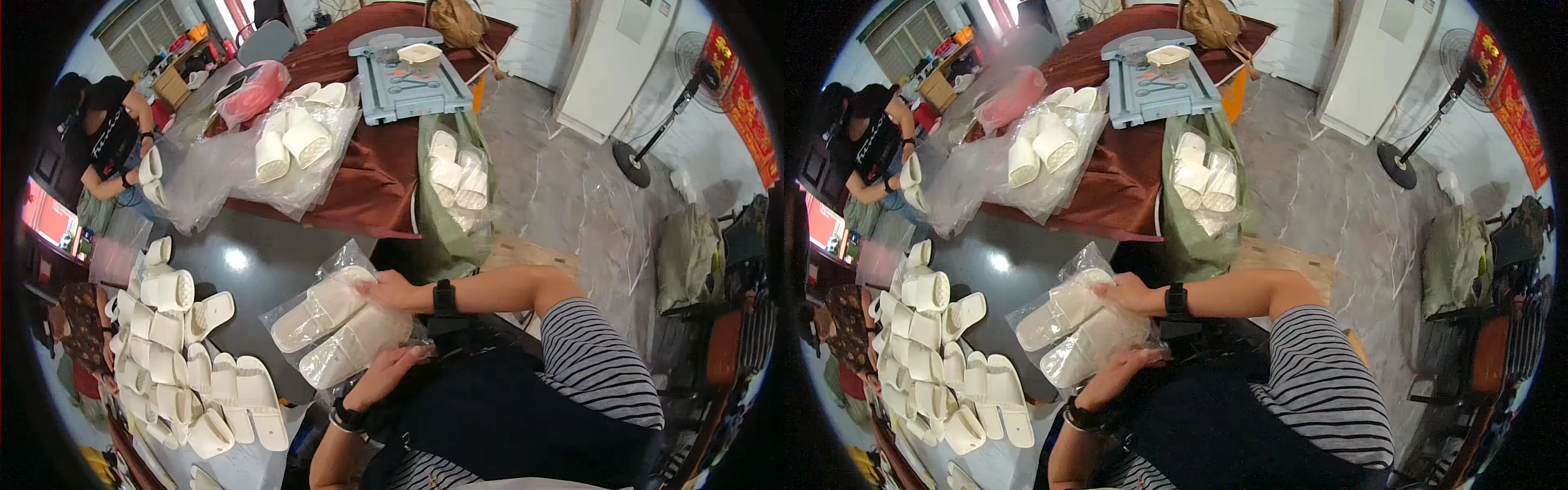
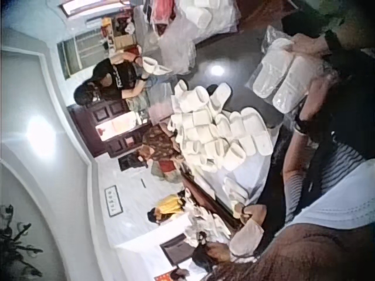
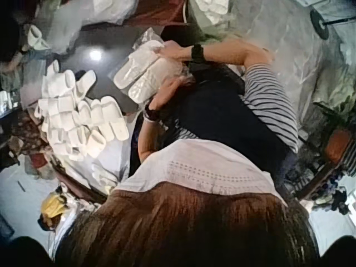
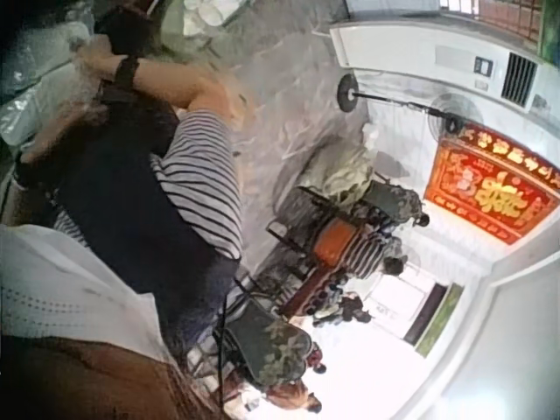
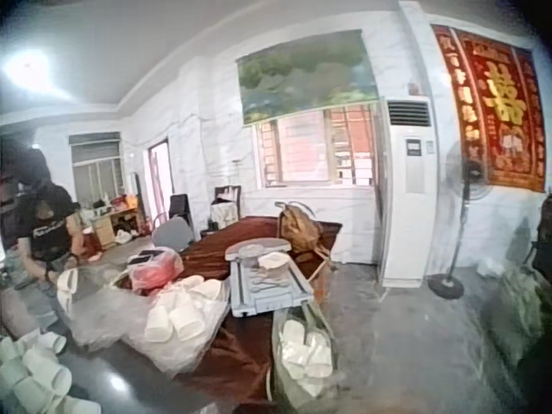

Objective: Packing white slippers into plastic bags in a workshop setting.

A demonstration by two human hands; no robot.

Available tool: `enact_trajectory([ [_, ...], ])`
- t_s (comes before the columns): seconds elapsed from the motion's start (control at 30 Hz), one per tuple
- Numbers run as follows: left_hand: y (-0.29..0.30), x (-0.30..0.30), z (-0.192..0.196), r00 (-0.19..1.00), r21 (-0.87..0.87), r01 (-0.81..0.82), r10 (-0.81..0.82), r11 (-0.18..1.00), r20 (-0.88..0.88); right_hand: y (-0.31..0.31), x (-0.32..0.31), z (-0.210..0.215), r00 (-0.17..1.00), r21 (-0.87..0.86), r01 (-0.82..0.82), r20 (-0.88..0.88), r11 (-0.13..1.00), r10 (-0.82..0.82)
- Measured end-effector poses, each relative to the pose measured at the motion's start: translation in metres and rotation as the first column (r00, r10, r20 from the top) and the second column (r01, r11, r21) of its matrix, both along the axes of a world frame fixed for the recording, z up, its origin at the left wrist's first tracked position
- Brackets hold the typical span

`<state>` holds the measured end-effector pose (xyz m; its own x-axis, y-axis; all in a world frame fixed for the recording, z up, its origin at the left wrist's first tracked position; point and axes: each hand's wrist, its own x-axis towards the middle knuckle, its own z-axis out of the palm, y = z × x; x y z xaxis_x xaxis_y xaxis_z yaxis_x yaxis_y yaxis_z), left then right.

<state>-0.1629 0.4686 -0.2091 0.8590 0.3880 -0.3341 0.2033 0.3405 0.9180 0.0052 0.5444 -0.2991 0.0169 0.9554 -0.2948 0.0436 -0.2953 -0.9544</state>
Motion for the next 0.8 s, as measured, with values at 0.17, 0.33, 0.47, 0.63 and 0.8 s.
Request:
enact_trajectory([
  [0.17, 0.025, 0.020, 0.081, 0.962, 0.315, 0.257, -0.211, 0.914, -0.172, 0.002, 0.102, 0.072, 0.987, 0.205, 0.146, 0.043, 0.968, -0.158],
  [0.33, 0.060, 0.101, 0.064, 0.985, 0.383, -0.173, 0.166, 0.907, 0.051, -0.013, 0.302, 0.146, 0.722, 0.276, 0.518, 0.366, 0.810, -0.587],
  [0.47, 0.089, 0.201, -0.059, 0.931, 0.975, -0.062, 0.365, 0.215, -0.021, -0.031, 0.411, 0.171, 0.495, 0.469, 0.779, -0.052, 0.417, -0.867],
  [0.63, 0.102, 0.256, -0.114, 0.769, 0.901, -0.070, 0.599, 0.428, -0.224, -0.057, 0.474, 0.135, 0.430, 0.344, 0.797, 0.254, 0.497, -0.866],
  [0.8, 0.090, 0.219, -0.091, 0.878, 0.866, -0.071, 0.443, 0.495, -0.181, -0.025, 0.438, 0.044, 0.711, 0.222, 0.563, 0.362, 0.796, -0.604],
])
